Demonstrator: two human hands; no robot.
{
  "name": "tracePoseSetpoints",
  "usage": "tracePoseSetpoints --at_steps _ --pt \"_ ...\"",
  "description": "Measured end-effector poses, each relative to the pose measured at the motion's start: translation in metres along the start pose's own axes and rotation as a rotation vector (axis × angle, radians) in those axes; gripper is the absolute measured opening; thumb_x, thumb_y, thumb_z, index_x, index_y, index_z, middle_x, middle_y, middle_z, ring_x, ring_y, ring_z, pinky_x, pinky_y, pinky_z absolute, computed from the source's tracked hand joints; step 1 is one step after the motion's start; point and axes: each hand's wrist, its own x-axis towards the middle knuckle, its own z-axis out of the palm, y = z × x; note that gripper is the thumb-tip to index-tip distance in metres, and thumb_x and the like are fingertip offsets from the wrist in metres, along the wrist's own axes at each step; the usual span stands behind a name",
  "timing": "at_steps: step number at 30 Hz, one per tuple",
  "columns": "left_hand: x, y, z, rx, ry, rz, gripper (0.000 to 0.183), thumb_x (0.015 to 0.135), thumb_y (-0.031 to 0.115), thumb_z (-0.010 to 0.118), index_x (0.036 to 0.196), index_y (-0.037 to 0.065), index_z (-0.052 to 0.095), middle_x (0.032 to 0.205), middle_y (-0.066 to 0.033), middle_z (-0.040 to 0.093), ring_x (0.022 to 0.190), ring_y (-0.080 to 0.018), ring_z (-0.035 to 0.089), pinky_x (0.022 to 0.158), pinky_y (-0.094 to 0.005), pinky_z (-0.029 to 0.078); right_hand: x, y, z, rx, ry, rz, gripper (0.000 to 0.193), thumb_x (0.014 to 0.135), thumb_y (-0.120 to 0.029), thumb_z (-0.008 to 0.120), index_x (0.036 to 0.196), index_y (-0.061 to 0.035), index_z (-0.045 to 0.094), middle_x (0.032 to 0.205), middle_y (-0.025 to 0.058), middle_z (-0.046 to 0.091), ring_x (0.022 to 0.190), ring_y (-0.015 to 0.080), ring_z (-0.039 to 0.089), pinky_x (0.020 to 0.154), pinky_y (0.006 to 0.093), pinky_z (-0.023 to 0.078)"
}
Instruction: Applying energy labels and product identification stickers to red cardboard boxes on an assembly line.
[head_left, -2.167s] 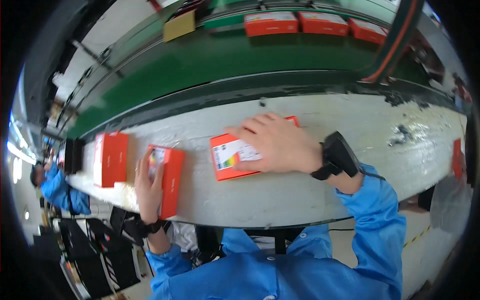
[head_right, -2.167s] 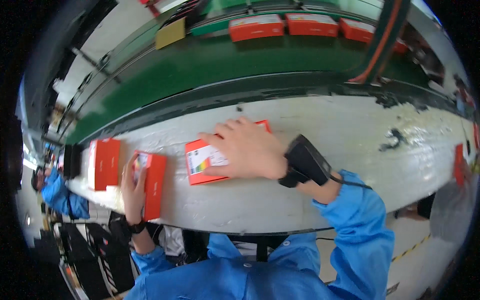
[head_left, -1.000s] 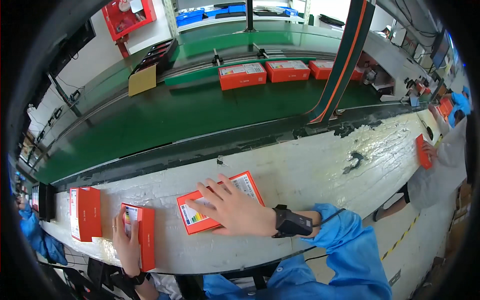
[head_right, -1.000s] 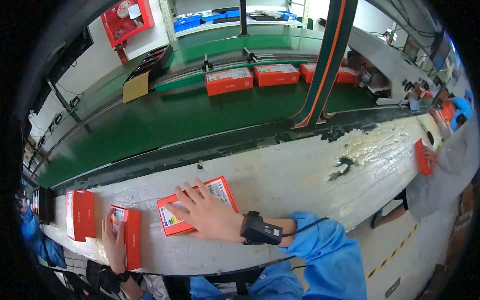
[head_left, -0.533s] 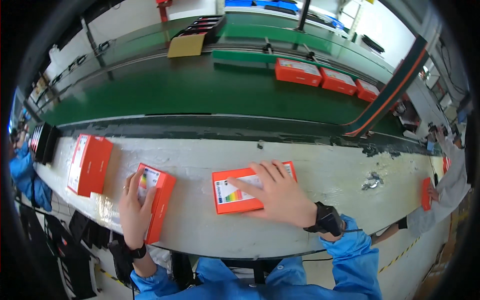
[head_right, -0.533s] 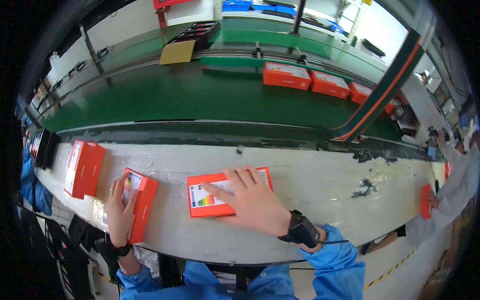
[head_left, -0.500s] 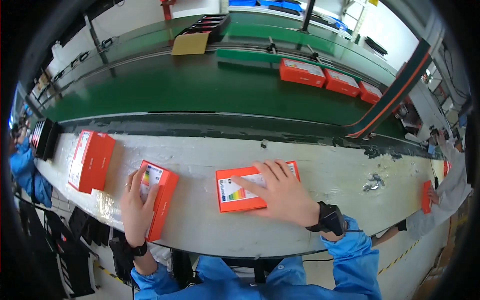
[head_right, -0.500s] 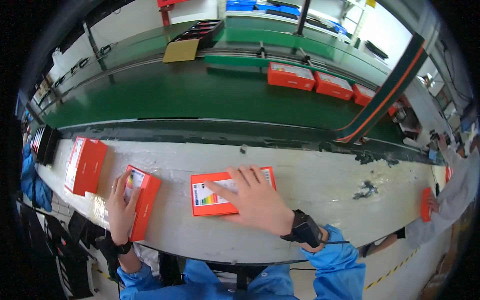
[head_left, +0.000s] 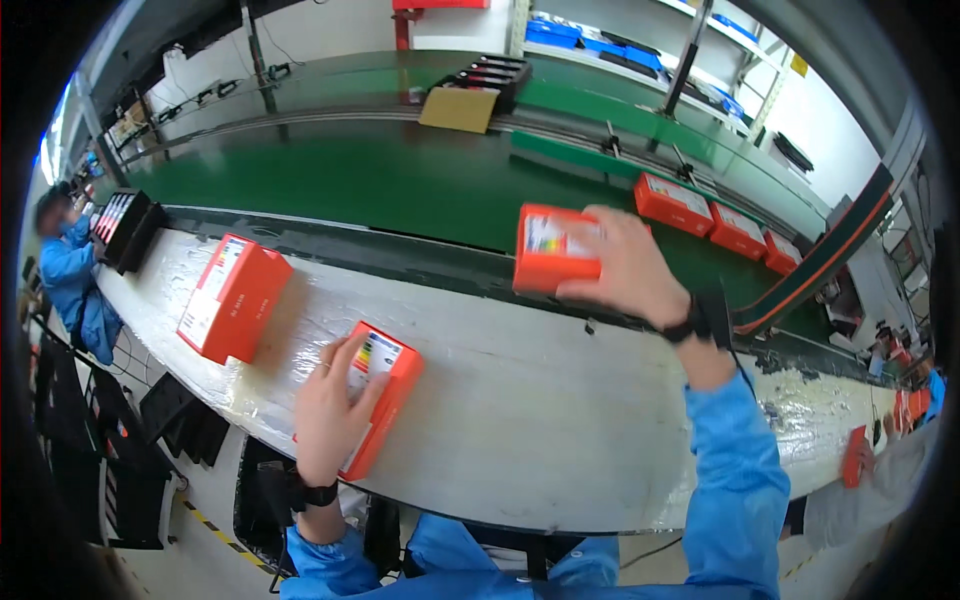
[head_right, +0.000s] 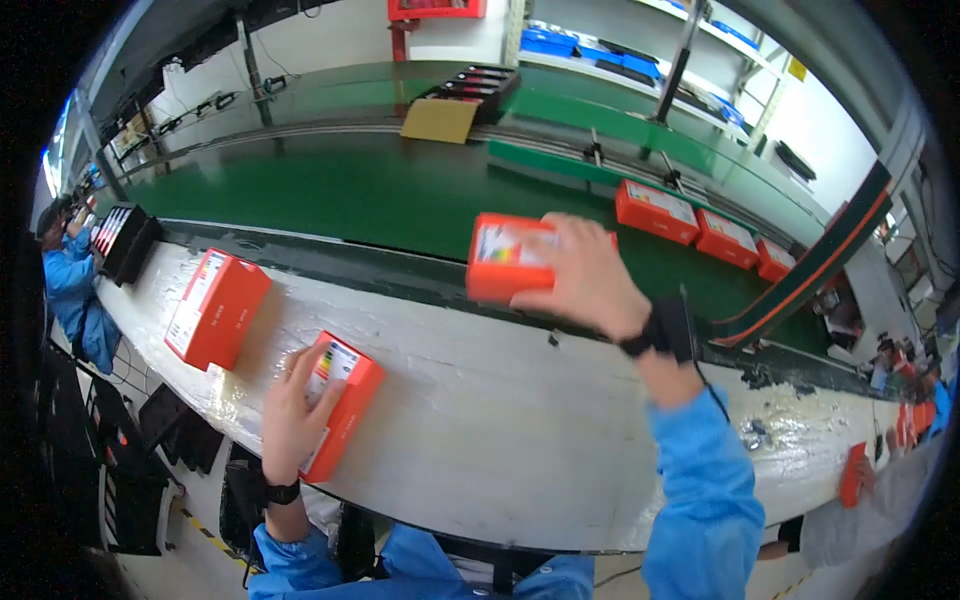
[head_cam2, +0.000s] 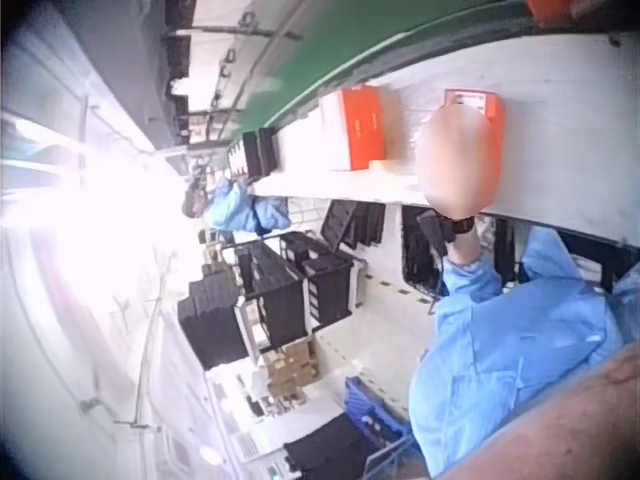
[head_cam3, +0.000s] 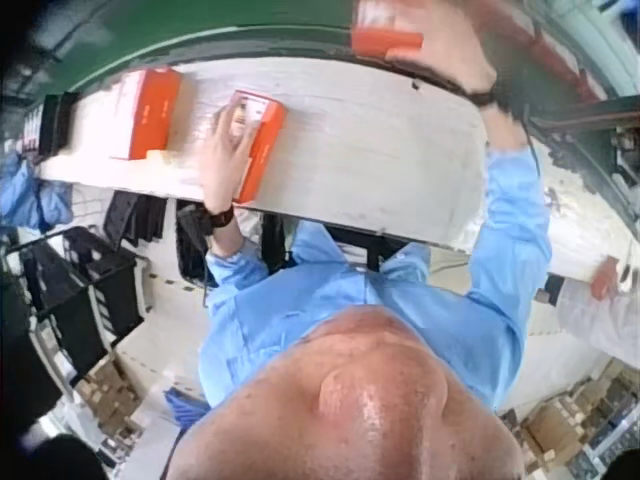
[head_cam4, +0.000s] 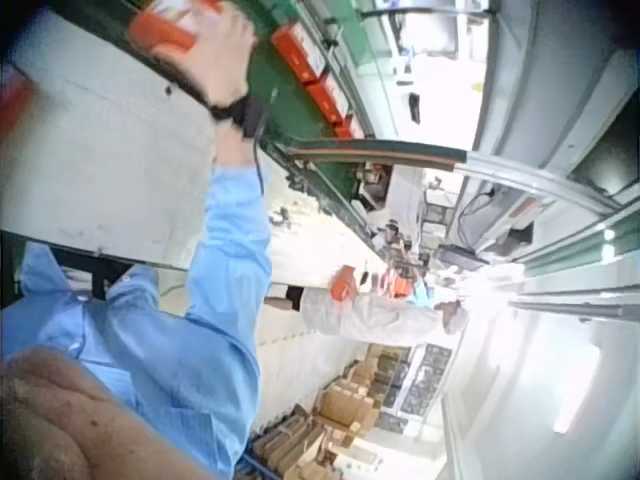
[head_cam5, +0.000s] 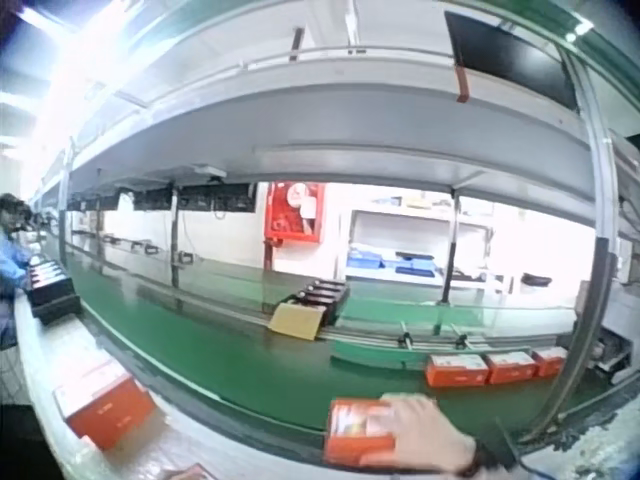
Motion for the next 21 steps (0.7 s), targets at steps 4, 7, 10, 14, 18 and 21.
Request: tracePoseSetpoints --at_steps 4,7,10,14,18,21 --pt "0.002 0.005 -0.002 0.008 0.003 0.013 0.050 0.093 0.028 0.073 0.137 0.008 0.061 0.134 -0.0198 0.062 0.109 -0.0417 0.068 0.089 -0.0459 0.056 0.039 0.074 0.054 -0.339 0.198 0.201 0.074 0.083 -0.048 0.080 0.145 -0.0138 0.057 0.133 0.0178 0.056 0.121 0.0376 0.054 0.105 0.0519 0.043" --pt "0.000 -0.002 -0.003 -0.016 0.005 0.008 0.049 0.093 0.025 0.073 0.137 0.008 0.061 0.134 -0.0190 0.063 0.111 -0.0410 0.067 0.089 -0.0464 0.056 0.036 0.009 0.079 -0.001 0.171 0.140 0.066 0.085 -0.041 0.078 0.141 -0.0112 0.059 0.132 0.0179 0.056 0.120 0.0376 0.054 0.104 0.0513 0.044" --pt "0.000 -0.008 0.000 -0.023 0.005 0.022 0.048 0.093 0.022 0.072 0.137 0.008 0.060 0.134 -0.0184 0.063 0.112 -0.0402 0.067 0.090 -0.0455 0.055 0.000 -0.057 0.099 0.195 0.170 -0.023 0.054 0.088 -0.036 0.076 0.134 -0.0105 0.063 0.136 0.0184 0.055 0.125 0.0384 0.053 0.108 0.0505 0.043" --pt "0.001 0.009 0.000 -0.094 -0.053 -0.136 0.045 0.094 0.019 0.071 0.137 0.008 0.060 0.133 -0.0187 0.062 0.111 -0.0400 0.066 0.089 -0.0426 0.055 -0.036 -0.091 0.100 0.363 0.132 0.055 0.044 0.091 -0.032 0.074 0.129 -0.0106 0.066 0.136 0.0152 0.056 0.127 0.0371 0.054 0.108 0.0482 0.045" --pt "0.002 0.022 0.000 0.031 -0.087 -0.053 0.040 0.100 0.018 0.063 0.138 0.006 0.059 0.133 -0.0179 0.063 0.117 -0.0383 0.063 0.097 -0.0427 0.051 -0.060 -0.095 0.107 0.391 0.184 -0.015 0.038 0.091 -0.031 0.073 0.122 -0.0104 0.068 0.128 0.0138 0.059 0.123 0.0361 0.055 0.105 0.0465 0.047" --pt "-0.004 0.007 -0.001 0.074 -0.001 0.083 0.041 0.099 0.016 0.065 0.139 0.007 0.059 0.132 -0.0153 0.063 0.096 -0.0291 0.067 0.075 -0.0343 0.053 -0.058 -0.113 0.097 0.512 0.082 0.031 0.034 0.090 -0.031 0.073 0.115 -0.0092 0.071 0.125 0.0132 0.058 0.123 0.0343 0.055 0.104 0.0449 0.048"
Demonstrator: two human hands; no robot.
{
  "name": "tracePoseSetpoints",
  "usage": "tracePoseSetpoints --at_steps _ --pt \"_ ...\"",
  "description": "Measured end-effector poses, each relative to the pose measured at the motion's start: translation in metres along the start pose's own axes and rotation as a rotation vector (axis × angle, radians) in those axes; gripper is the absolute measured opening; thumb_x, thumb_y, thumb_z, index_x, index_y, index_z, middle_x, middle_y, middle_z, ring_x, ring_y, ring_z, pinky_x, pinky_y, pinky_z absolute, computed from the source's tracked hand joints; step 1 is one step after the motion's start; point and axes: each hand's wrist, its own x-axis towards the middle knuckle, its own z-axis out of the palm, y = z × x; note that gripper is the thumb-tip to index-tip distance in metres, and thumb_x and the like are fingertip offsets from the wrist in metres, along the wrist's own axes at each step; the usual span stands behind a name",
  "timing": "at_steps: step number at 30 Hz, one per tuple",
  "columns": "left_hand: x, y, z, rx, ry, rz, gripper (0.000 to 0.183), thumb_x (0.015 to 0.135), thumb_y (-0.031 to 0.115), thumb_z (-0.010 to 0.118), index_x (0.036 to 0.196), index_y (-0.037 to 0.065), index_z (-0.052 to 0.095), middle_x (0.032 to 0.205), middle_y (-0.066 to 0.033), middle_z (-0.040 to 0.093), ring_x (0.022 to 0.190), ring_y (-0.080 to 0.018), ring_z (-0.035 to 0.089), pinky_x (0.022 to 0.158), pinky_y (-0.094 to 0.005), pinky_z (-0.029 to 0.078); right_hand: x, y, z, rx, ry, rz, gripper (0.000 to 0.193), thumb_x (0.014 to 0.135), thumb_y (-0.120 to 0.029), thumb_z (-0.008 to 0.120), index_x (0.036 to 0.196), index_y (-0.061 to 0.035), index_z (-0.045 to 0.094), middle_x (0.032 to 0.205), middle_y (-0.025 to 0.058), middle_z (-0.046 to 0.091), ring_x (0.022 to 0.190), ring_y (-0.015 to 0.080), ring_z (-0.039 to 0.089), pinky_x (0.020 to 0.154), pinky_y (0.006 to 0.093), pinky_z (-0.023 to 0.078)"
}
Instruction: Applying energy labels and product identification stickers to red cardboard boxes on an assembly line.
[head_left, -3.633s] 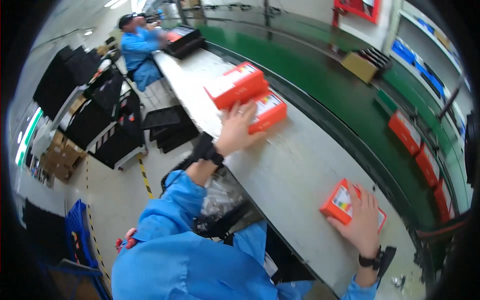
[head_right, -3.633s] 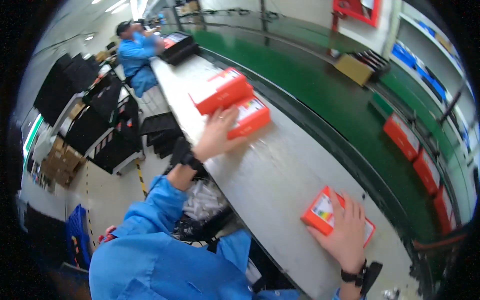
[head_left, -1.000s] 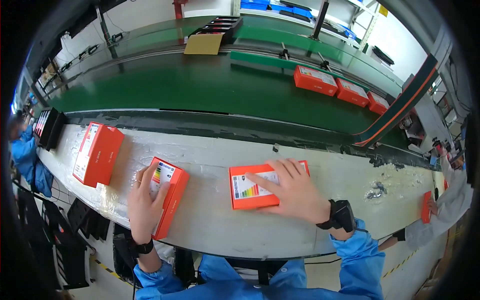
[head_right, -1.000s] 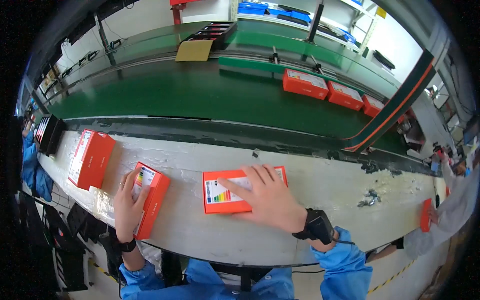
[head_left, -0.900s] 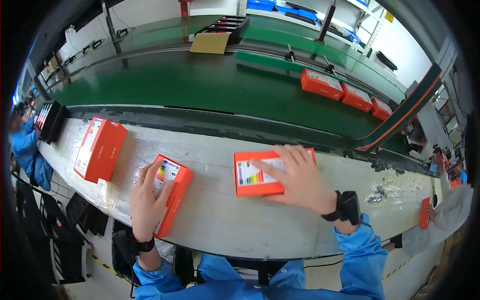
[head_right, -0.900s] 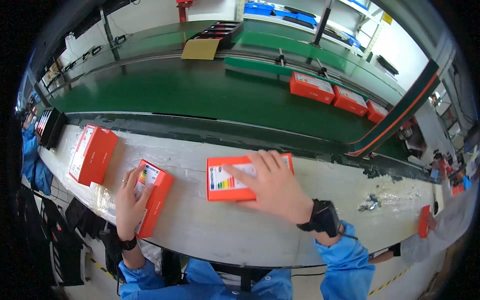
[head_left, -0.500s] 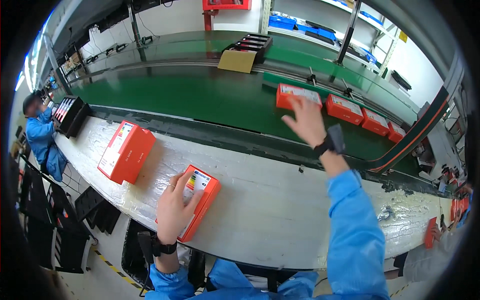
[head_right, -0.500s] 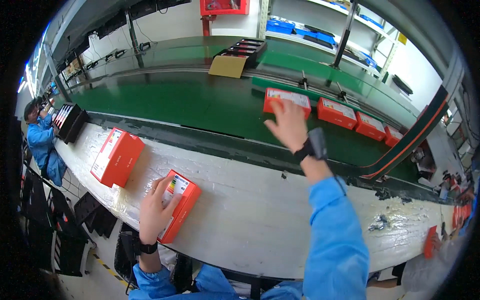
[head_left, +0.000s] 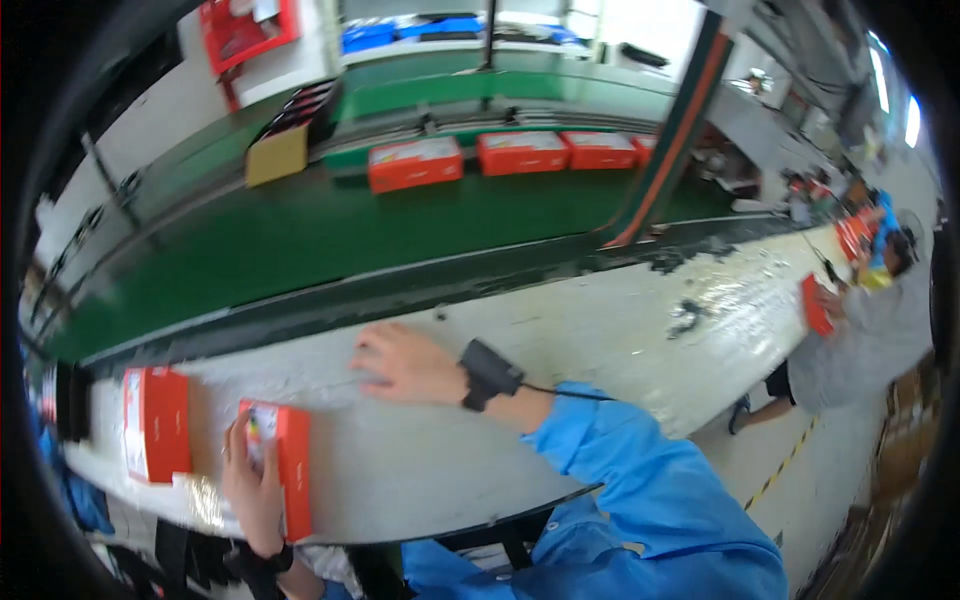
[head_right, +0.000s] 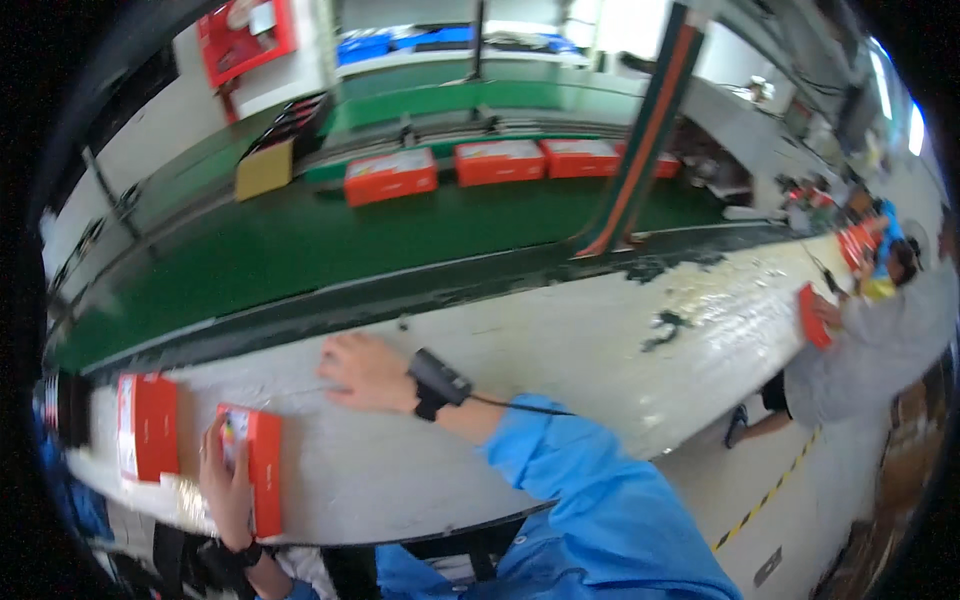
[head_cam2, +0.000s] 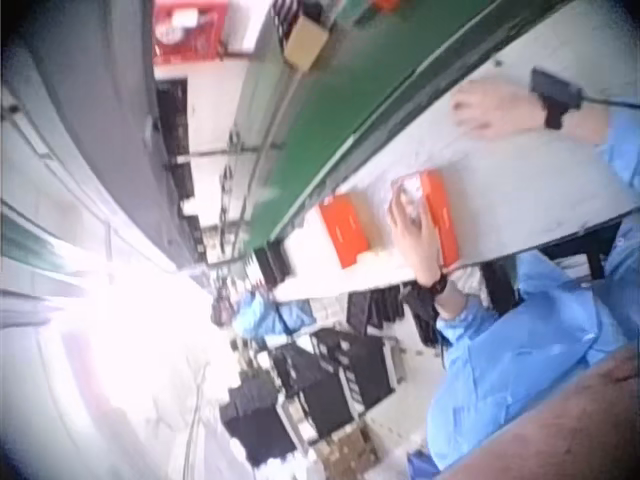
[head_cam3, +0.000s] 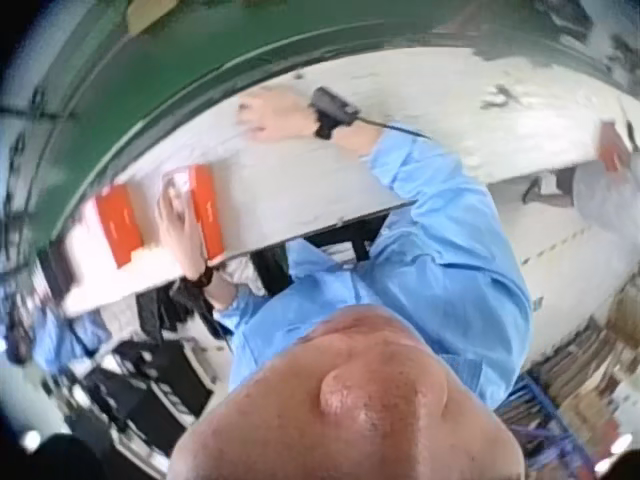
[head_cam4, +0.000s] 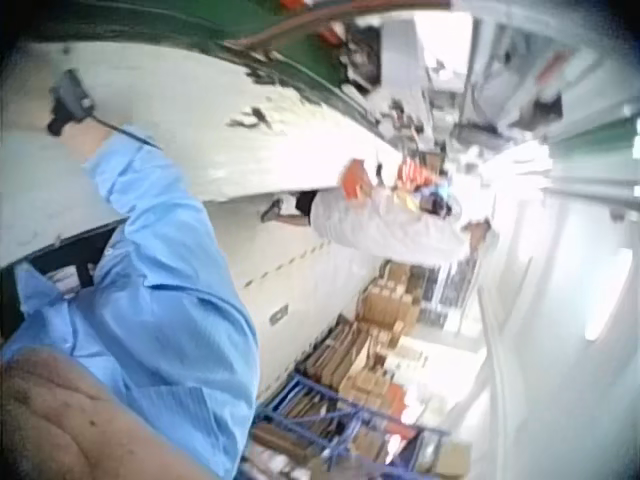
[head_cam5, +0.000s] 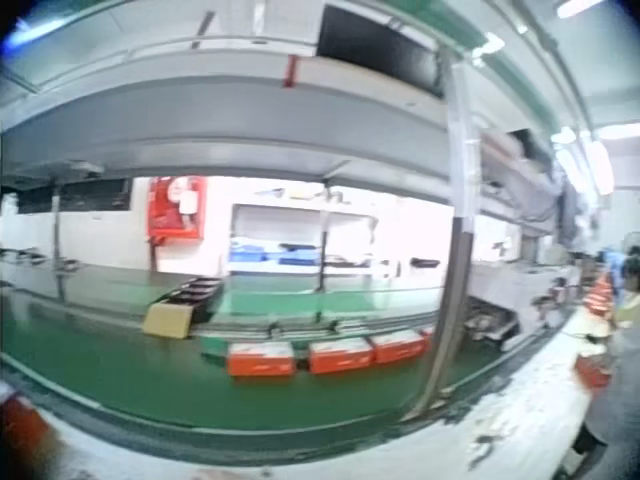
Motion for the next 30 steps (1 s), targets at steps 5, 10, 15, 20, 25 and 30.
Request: tracePoseSetpoints --at_steps 5,10,15,20,25,30 --pt "-0.002 -0.016 0.017 -0.023 0.028 0.001 0.043 0.099 0.018 0.066 0.140 0.006 0.058 0.134 -0.0180 0.064 0.115 -0.0367 0.066 0.100 -0.0422 0.050 -0.010 0.004 0.006 0.032 0.070 0.016 0.034 0.088 -0.031 0.074 0.114 -0.0087 0.071 0.127 0.0129 0.058 0.124 0.0330 0.054 0.105 0.0439 0.047" --pt "0.005 -0.004 0.012 -0.050 -0.023 -0.245 0.042 0.104 0.026 0.062 0.138 0.002 0.058 0.126 -0.0207 0.068 0.117 -0.0316 0.064 0.099 -0.0395 0.049 -0.013 0.005 0.002 -0.026 0.072 0.001 0.035 0.089 -0.029 0.073 0.118 -0.0087 0.070 0.124 0.0110 0.059 0.122 0.0305 0.055 0.104 0.0428 0.047" --pt "-0.035 -0.043 -0.006 -0.027 0.094 -0.350 0.050 0.102 0.027 0.066 0.145 0.005 0.053 0.107 -0.0165 0.069 0.091 -0.0267 0.068 0.081 -0.0408 0.052 -0.003 -0.067 -0.008 -0.248 -0.064 -0.270 0.040 0.094 -0.030 0.066 0.125 -0.0062 0.066 0.120 0.0128 0.062 0.116 0.0288 0.059 0.100 0.0444 0.048" --pt "-0.055 0.042 -0.020 -0.839 -0.192 -0.508 0.045 0.107 0.018 0.057 0.150 0.005 0.049 0.119 -0.0142 0.070 0.087 -0.0150 0.070 0.071 -0.0253 0.057 -0.002 -0.103 -0.036 -0.063 -0.068 -0.057 0.064 0.094 -0.040 0.068 0.142 -0.0006 0.054 0.133 0.0240 0.055 0.120 0.0403 0.057 0.103 0.0497 0.047" --pt "-0.039 -0.012 -0.055 -0.379 0.212 -0.169 0.030 0.102 0.015 0.066 0.130 0.005 0.065 0.123 -0.0110 0.071 0.095 -0.0198 0.073 0.080 -0.0332 0.057 0.000 -0.117 -0.056 -0.062 -0.216 0.036 0.078 0.088 -0.050 0.076 0.147 -0.0047 0.052 0.152 0.0306 0.040 0.135 0.0499 0.045 0.109 0.0562 0.043" --pt "0.033 -0.080 -0.097 0.538 0.582 -0.017 0.055 0.090 0.035 0.078 0.135 0.007 0.062 0.131 -0.0178 0.066 0.118 -0.0358 0.065 0.096 -0.0439 0.054 -0.011 -0.130 -0.031 -0.178 -0.218 0.026 0.072 0.088 -0.048 0.074 0.145 -0.0092 0.055 0.156 0.0336 0.034 0.139 0.0590 0.034 0.110 0.0617 0.040"
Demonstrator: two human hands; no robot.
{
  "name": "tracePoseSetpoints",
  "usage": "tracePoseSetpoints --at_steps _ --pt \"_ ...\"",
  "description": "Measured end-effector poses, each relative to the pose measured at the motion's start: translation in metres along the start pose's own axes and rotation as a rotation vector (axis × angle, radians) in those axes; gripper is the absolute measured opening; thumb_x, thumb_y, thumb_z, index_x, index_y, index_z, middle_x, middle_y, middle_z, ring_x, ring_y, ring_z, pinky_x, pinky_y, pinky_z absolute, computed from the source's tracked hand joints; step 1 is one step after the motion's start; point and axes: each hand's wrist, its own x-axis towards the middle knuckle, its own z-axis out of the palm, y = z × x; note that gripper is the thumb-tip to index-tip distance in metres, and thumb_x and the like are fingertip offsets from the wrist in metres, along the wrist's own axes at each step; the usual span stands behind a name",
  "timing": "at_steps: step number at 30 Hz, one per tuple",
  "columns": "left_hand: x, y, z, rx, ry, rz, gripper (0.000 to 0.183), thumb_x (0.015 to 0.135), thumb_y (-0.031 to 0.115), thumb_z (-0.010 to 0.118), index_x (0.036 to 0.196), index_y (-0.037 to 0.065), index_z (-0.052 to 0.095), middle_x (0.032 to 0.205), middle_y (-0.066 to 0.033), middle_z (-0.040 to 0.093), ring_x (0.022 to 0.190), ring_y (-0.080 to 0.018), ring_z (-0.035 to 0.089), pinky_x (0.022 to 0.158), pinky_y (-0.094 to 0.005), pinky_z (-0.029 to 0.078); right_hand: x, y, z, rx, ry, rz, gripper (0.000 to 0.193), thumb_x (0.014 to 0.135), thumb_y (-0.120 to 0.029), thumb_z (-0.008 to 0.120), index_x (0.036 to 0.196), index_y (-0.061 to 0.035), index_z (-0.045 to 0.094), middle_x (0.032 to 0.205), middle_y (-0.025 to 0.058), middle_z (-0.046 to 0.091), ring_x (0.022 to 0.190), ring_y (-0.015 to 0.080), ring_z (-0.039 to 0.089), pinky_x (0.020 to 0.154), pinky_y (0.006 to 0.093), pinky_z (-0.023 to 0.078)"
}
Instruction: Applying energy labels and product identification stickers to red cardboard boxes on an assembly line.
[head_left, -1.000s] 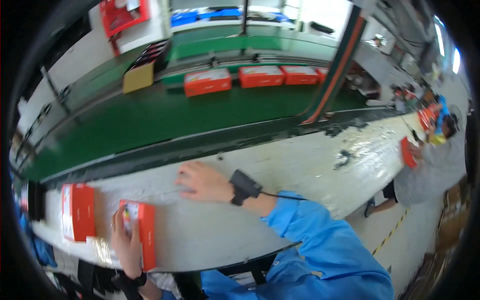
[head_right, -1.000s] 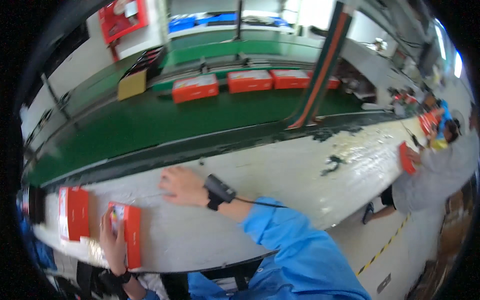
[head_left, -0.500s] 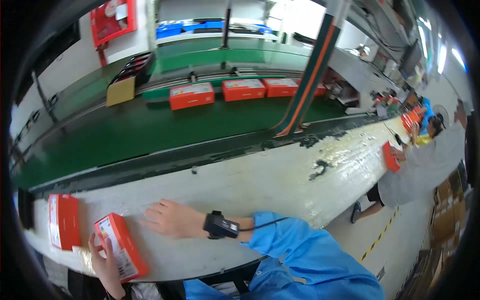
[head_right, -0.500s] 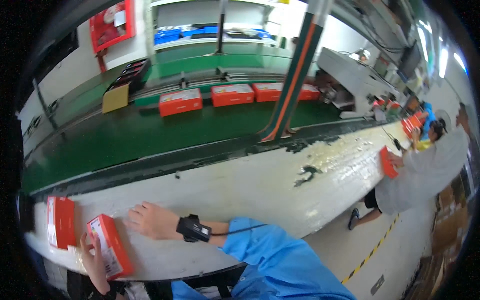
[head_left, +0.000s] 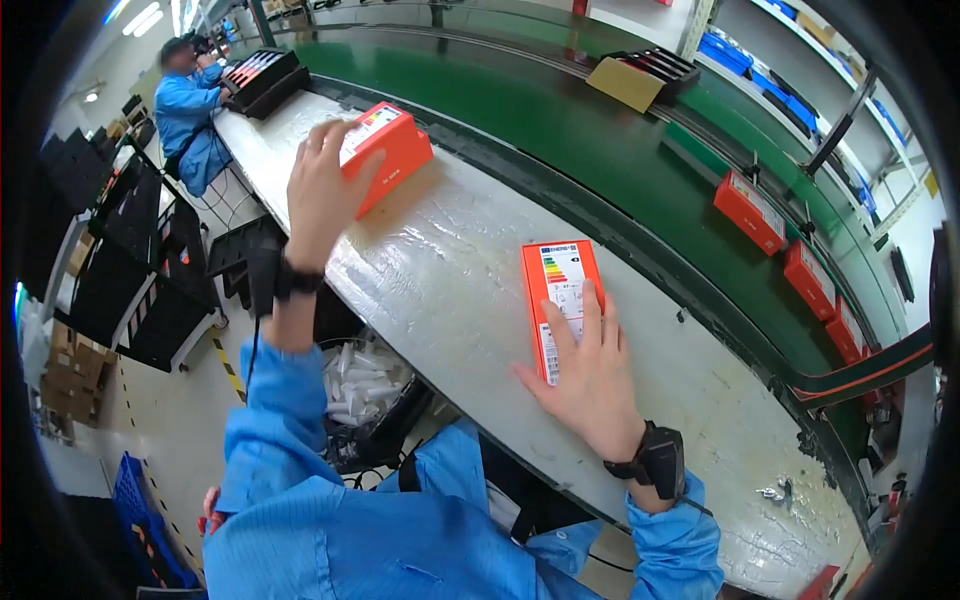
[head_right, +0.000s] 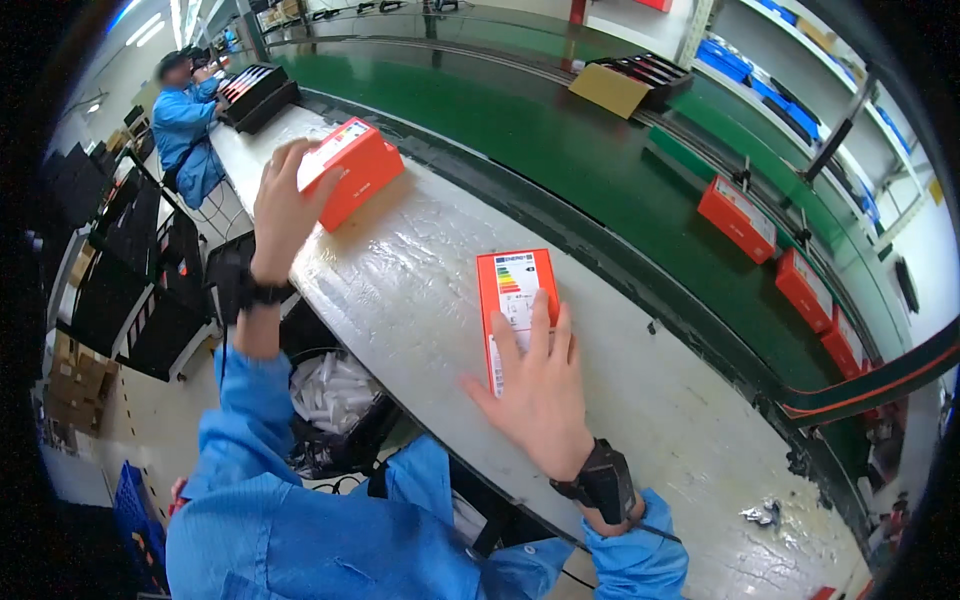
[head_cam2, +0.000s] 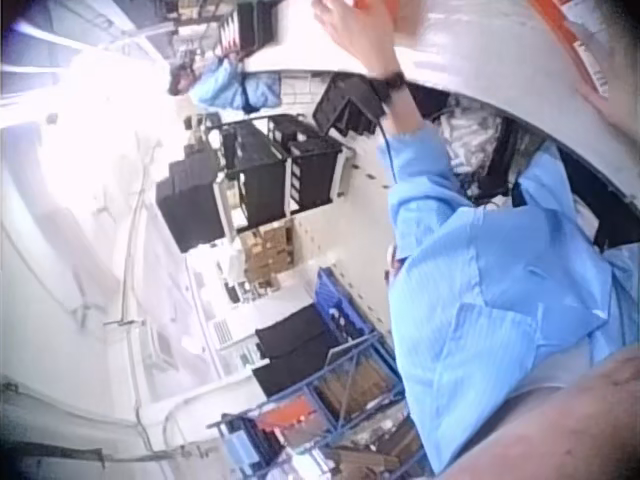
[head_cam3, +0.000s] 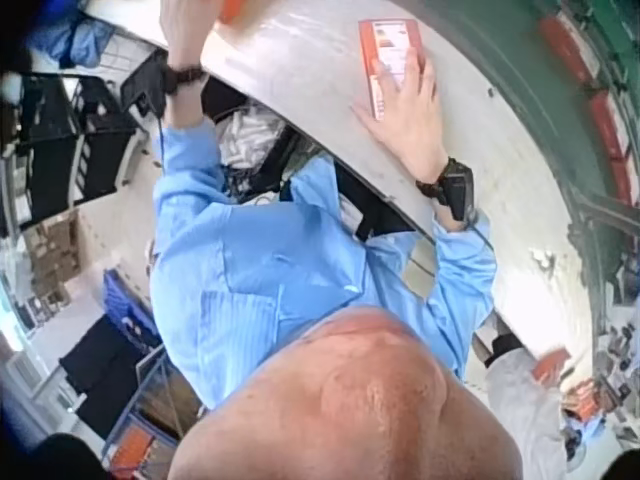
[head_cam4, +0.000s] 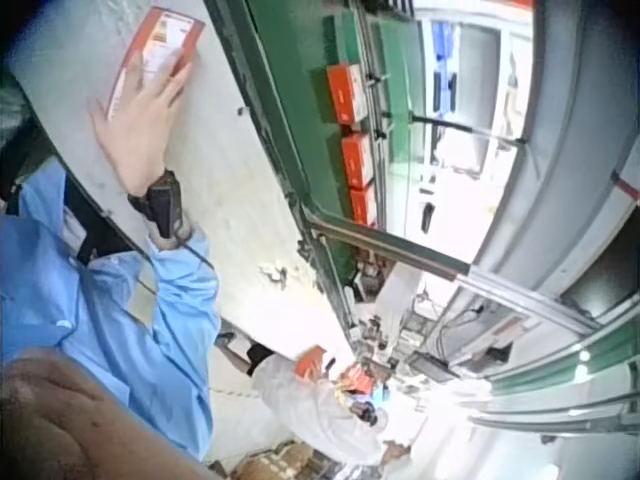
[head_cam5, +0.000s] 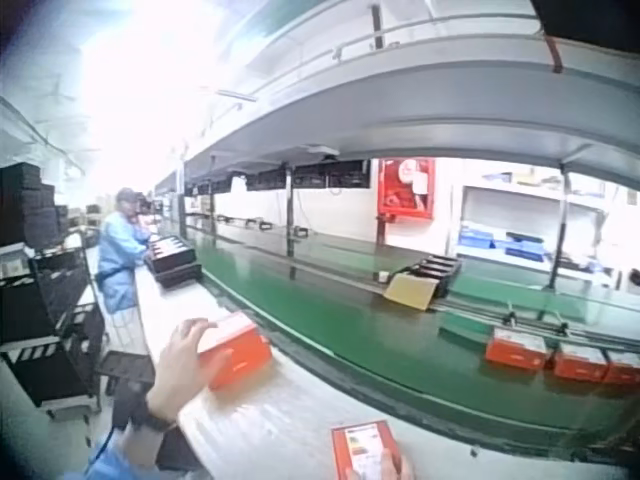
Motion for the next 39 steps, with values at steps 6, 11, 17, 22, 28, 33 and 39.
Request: tracePoseSetpoints --at_steps 6,11,17,22,28,33,39 --pt "0.025 -0.106 0.066 0.237 -0.476 -0.178 0.106 0.071 0.072 0.080 0.150 0.008 0.050 0.135 -0.0285 0.062 0.126 -0.0392 0.062 0.103 -0.0462 0.051 0.005 0.064 -0.033 0.157 -0.206 -0.258 0.073 0.079 -0.024 0.076 0.147 -0.0101 0.052 0.153 0.0313 0.040 0.141 0.0498 0.039 0.113 0.0585 0.039" --pt "0.025 -0.051 0.063 0.012 -0.591 -0.211 0.101 0.071 0.066 0.082 0.151 0.016 0.049 0.137 -0.0238 0.060 0.122 -0.0427 0.063 0.102 -0.0496 0.052 0.001 0.043 -0.019 0.015 -0.095 -0.067 0.085 0.079 -0.037 0.083 0.151 -0.0097 0.047 0.149 0.0289 0.045 0.137 0.0472 0.044 0.118 0.0567 0.034" --pt "-0.053 0.032 0.016 -0.294 -0.679 0.008 0.088 0.076 0.052 0.085 0.149 0.015 0.052 0.130 -0.0217 0.060 0.120 -0.0426 0.061 0.104 -0.0492 0.049 0.005 0.026 -0.002 -0.038 0.048 -0.196 0.087 0.081 -0.050 0.080 0.153 -0.0119 0.049 0.141 0.0251 0.052 0.128 0.0427 0.049 0.115 0.0577 0.035" --pt "-0.065 0.060 0.030 -0.289 -0.573 0.037 0.077 0.078 0.042 0.085 0.143 0.011 0.058 0.127 -0.0195 0.059 0.116 -0.0407 0.060 0.101 -0.0476 0.049 -0.023 0.042 -0.021 -0.114 -0.016 -0.134 0.086 0.080 -0.049 0.082 0.154 -0.0199 0.049 0.137 0.0249 0.052 0.125 0.0419 0.051 0.113 0.0554 0.038" --pt "-0.069 0.059 0.022 -0.333 -0.561 -0.092 0.074 0.075 0.041 0.086 0.140 0.017 0.060 0.130 -0.0149 0.060 0.122 -0.0382 0.060 0.103 -0.0475 0.049 -0.043 0.060 -0.041 -0.133 -0.067 -0.101 0.089 0.077 -0.049 0.084 0.154 -0.0232 0.050 0.135 0.0245 0.052 0.123 0.0427 0.052 0.110 0.0538 0.041" --pt "-0.063 0.070 0.026 -0.356 -0.614 -0.150 0.077 0.071 0.035 0.087 0.140 0.015 0.060 0.129 -0.0167 0.059 0.119 -0.0401 0.059 0.104 -0.0492 0.047 -0.026 0.097 -0.044 -0.223 -0.044 -0.039 0.089 0.076 -0.049 0.085 0.154 -0.0230 0.051 0.136 0.0224 0.052 0.126 0.0431 0.050 0.111 0.0552 0.041" --pt "-0.063 0.068 0.020 -0.382 -0.573 -0.140 0.076 0.071 0.030 0.084 0.140 0.011 0.059 0.127 -0.0165 0.058 0.119 -0.0396 0.058 0.101 -0.0465 0.047 0.092 0.234 -0.041 -0.504 0.172 -0.051 0.087 0.077 -0.059 0.081 0.150 -0.0207 0.054 0.135 0.0213 0.055 0.124 0.0401 0.052 0.106 0.0556 0.042"
